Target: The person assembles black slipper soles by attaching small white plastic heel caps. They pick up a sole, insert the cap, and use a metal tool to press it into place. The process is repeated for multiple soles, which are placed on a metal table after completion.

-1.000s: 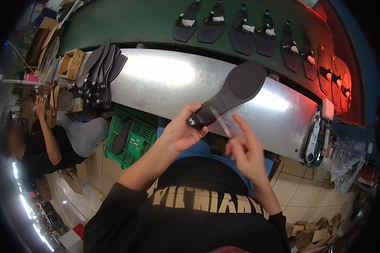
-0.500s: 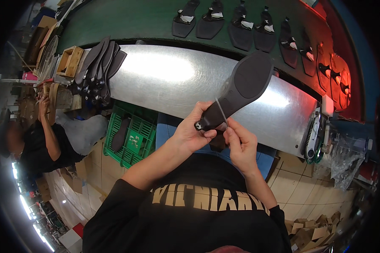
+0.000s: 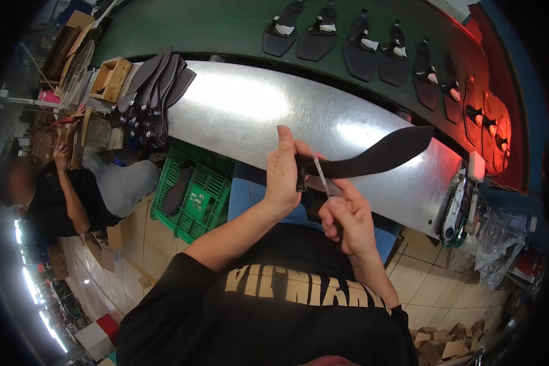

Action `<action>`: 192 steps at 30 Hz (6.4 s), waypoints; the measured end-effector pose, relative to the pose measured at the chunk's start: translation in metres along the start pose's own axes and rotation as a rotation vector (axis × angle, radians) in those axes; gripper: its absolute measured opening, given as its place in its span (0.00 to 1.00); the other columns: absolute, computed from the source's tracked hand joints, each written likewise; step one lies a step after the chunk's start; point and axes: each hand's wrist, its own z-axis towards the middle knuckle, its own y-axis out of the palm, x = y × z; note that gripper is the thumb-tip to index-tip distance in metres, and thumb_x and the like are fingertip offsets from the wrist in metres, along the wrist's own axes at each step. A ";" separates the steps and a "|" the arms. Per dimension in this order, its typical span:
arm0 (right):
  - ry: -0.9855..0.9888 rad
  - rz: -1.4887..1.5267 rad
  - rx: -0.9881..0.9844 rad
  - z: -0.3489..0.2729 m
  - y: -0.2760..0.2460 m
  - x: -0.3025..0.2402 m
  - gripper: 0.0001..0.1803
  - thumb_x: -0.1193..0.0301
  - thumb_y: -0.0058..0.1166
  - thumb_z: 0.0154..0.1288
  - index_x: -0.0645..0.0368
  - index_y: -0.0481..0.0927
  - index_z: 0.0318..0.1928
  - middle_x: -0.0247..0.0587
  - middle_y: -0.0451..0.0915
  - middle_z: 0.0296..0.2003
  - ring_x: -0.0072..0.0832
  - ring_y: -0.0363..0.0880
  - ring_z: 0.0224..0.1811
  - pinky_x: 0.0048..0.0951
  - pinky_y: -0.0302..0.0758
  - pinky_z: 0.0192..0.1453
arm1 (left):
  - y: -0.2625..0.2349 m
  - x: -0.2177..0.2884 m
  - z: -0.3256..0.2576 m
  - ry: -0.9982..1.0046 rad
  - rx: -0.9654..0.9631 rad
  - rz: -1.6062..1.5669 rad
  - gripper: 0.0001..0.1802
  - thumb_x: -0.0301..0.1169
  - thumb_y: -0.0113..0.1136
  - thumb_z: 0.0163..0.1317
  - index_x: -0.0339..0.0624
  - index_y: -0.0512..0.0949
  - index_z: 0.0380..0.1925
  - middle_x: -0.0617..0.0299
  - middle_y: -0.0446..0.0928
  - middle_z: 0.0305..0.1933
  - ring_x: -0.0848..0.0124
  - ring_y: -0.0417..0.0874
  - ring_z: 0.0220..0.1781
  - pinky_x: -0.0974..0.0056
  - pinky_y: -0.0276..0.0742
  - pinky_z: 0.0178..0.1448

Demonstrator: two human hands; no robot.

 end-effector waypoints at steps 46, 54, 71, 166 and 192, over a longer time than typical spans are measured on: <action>-0.705 -1.219 0.094 0.012 0.015 0.003 0.04 0.79 0.55 0.60 0.60 0.74 0.34 0.44 0.75 0.23 0.42 0.77 0.24 0.39 0.71 0.28 | -0.006 0.001 0.011 -0.430 -0.098 -0.578 0.42 0.74 0.30 0.61 0.43 0.70 0.26 0.61 0.68 0.16 0.65 0.71 0.20 0.64 0.70 0.28; -0.703 -1.311 -0.181 -0.008 0.029 -0.002 0.04 0.79 0.56 0.58 0.59 0.74 0.33 0.41 0.73 0.22 0.37 0.77 0.24 0.36 0.73 0.27 | -0.002 0.001 0.016 -0.362 -0.078 -0.445 0.41 0.72 0.32 0.63 0.41 0.71 0.26 0.61 0.66 0.16 0.66 0.68 0.19 0.62 0.70 0.29; -0.757 -0.835 0.099 0.033 0.014 -0.020 0.20 0.79 0.65 0.53 0.61 0.82 0.50 0.37 0.76 0.29 0.19 0.71 0.25 0.21 0.69 0.29 | 0.000 -0.001 0.010 -0.433 -0.264 -0.412 0.44 0.69 0.26 0.66 0.38 0.70 0.52 0.59 0.77 0.40 0.70 0.79 0.38 0.63 0.78 0.46; -0.619 -0.563 0.149 -0.002 0.001 -0.019 0.23 0.82 0.65 0.48 0.67 0.80 0.49 0.46 0.82 0.44 0.30 0.80 0.46 0.26 0.74 0.53 | -0.041 0.030 -0.007 -0.101 -0.473 -0.175 0.17 0.19 0.64 0.55 0.37 0.79 0.47 0.53 0.80 0.51 0.69 0.82 0.49 0.66 0.82 0.49; -0.808 -0.960 0.082 -0.001 0.007 -0.045 0.23 0.82 0.64 0.46 0.64 0.82 0.47 0.45 0.81 0.31 0.34 0.80 0.31 0.28 0.74 0.36 | -0.046 0.029 -0.007 -0.056 -0.507 -0.052 0.22 0.12 0.63 0.47 0.36 0.82 0.45 0.41 0.77 0.54 0.58 0.81 0.55 0.60 0.80 0.58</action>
